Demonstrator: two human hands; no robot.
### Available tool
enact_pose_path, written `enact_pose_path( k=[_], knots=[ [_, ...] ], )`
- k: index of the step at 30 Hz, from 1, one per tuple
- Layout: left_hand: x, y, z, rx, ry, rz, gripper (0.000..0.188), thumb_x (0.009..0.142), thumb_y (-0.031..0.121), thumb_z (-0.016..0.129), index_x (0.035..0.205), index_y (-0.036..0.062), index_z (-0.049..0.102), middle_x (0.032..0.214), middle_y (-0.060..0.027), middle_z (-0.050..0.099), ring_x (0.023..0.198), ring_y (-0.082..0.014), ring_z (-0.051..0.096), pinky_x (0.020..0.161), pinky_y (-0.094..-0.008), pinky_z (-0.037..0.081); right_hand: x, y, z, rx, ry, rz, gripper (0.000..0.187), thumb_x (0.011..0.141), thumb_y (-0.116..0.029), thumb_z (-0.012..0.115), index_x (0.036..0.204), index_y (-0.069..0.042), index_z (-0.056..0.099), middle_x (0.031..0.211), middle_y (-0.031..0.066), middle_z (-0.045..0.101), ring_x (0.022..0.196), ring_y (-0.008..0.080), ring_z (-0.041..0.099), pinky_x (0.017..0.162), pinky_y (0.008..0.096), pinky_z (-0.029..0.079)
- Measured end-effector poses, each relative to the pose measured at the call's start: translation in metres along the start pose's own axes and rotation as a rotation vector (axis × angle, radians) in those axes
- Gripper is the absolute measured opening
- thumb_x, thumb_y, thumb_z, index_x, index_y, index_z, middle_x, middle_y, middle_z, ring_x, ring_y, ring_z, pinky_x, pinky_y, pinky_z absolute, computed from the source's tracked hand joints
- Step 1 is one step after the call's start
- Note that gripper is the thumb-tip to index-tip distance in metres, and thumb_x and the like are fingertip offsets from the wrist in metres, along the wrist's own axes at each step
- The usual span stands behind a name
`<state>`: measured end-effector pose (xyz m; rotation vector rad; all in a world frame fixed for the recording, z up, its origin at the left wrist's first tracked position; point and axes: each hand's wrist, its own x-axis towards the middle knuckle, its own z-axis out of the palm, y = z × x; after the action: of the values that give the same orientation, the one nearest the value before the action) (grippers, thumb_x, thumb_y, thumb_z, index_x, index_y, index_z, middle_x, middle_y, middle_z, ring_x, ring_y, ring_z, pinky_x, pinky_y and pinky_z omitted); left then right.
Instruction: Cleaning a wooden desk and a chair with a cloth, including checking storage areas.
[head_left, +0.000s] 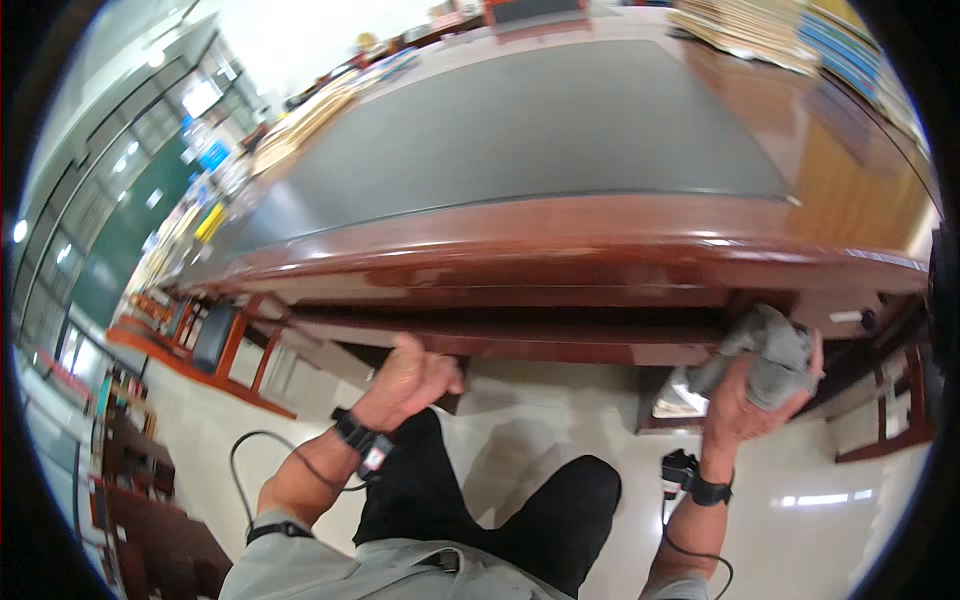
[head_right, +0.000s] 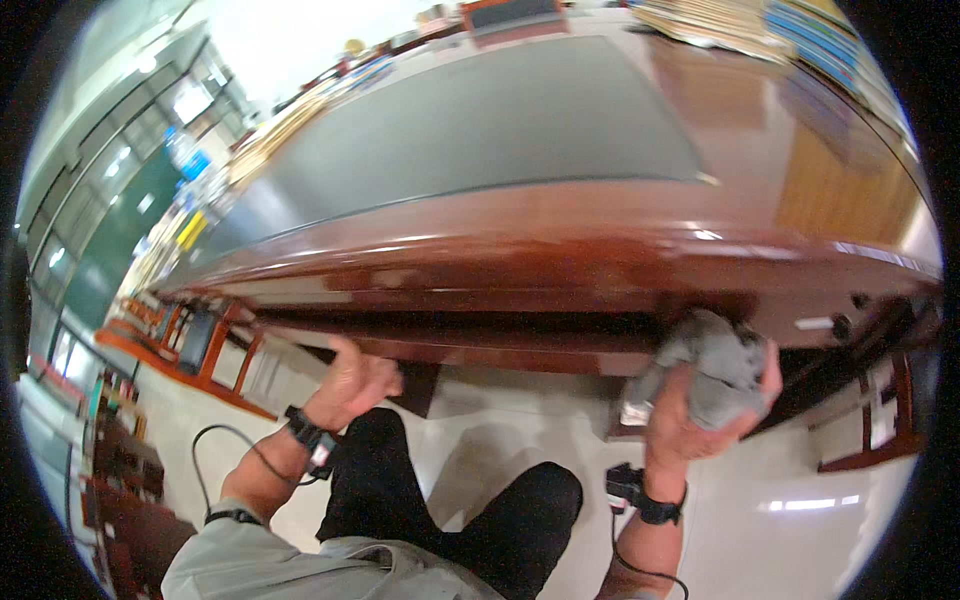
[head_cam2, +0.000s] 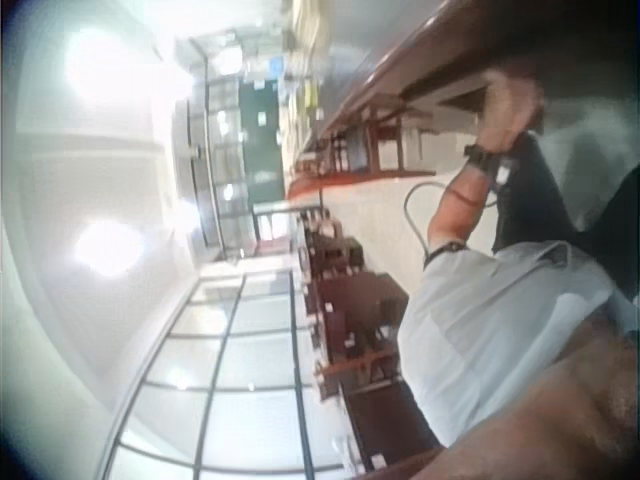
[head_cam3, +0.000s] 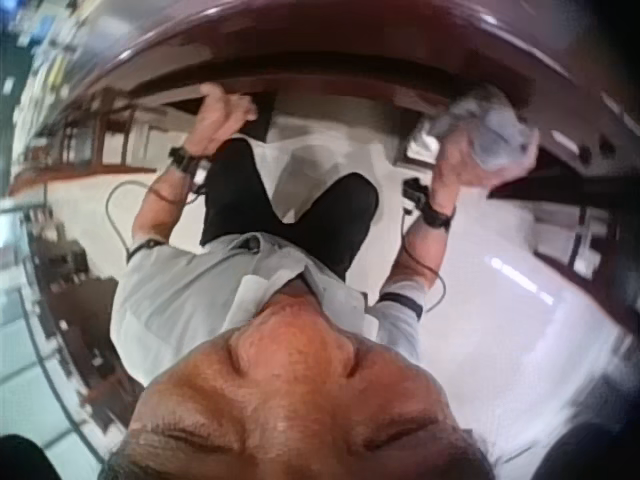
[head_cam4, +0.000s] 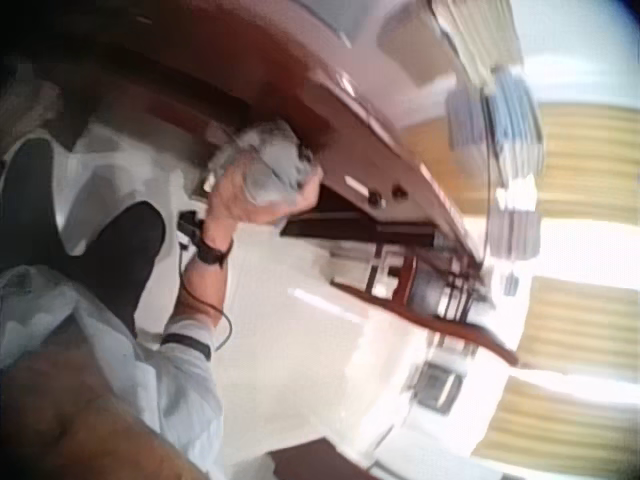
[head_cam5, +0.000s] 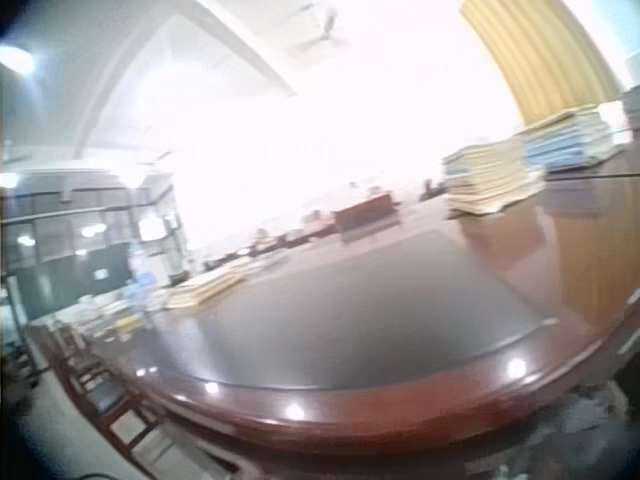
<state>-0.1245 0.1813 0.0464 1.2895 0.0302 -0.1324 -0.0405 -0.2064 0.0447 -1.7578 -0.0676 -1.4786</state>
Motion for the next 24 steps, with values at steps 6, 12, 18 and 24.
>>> enact_pose_path(
  k=[6, 12, 18, 24],
  knots=[
    [-0.003, 0.007, 0.013, -0.067, -0.012, 0.020, 0.063, 0.089, 0.066, 0.046, 0.070, 0.0064, 0.053, 0.064, -0.0091, 0.052, 0.070, -0.0232, 0.056, 0.078, -0.0452, 0.051, -0.003, 0.012, 0.002, 0.307, 0.028, 0.277, 0.065, 0.086, 0.006, 0.063, 0.144, -0.005, 0.037, 0.135, 0.0159, 0.049, 0.110, 0.0268, 0.054, 0.094, 0.0396, 0.049],
    [0.003, -0.004, 0.012, -0.218, -0.140, 0.088, 0.048, 0.097, 0.048, 0.056, 0.078, 0.0042, 0.057, 0.067, -0.0109, 0.059, 0.069, -0.0220, 0.060, 0.083, -0.0456, 0.052, -0.006, 0.020, -0.005, -0.076, -0.060, 0.051, 0.057, 0.092, 0.000, 0.062, 0.143, 0.000, 0.038, 0.134, 0.0163, 0.051, 0.111, 0.0234, 0.054, 0.095, 0.0334, 0.046],
    [0.013, -0.008, 0.018, -0.237, -0.122, -0.008, 0.058, 0.087, 0.056, 0.065, 0.080, -0.0010, 0.064, 0.067, -0.0126, 0.061, 0.075, -0.0234, 0.063, 0.086, -0.0441, 0.053, -0.018, 0.063, -0.015, -0.169, -0.056, 0.154, 0.051, 0.094, -0.012, 0.064, 0.139, 0.001, 0.043, 0.134, 0.0178, 0.055, 0.111, 0.0242, 0.057, 0.095, 0.0337, 0.047],
    [0.008, 0.013, 0.014, 0.062, -0.137, -0.129, 0.068, 0.086, 0.067, 0.058, 0.072, 0.0013, 0.066, 0.074, -0.0104, 0.066, 0.089, -0.0225, 0.067, 0.091, -0.0384, 0.049, -0.013, -0.024, -0.018, -0.057, -0.056, 0.345, 0.048, 0.094, -0.017, 0.066, 0.134, 0.004, 0.050, 0.131, 0.0165, 0.060, 0.109, 0.0249, 0.060, 0.096, 0.0353, 0.049]
  ],
)
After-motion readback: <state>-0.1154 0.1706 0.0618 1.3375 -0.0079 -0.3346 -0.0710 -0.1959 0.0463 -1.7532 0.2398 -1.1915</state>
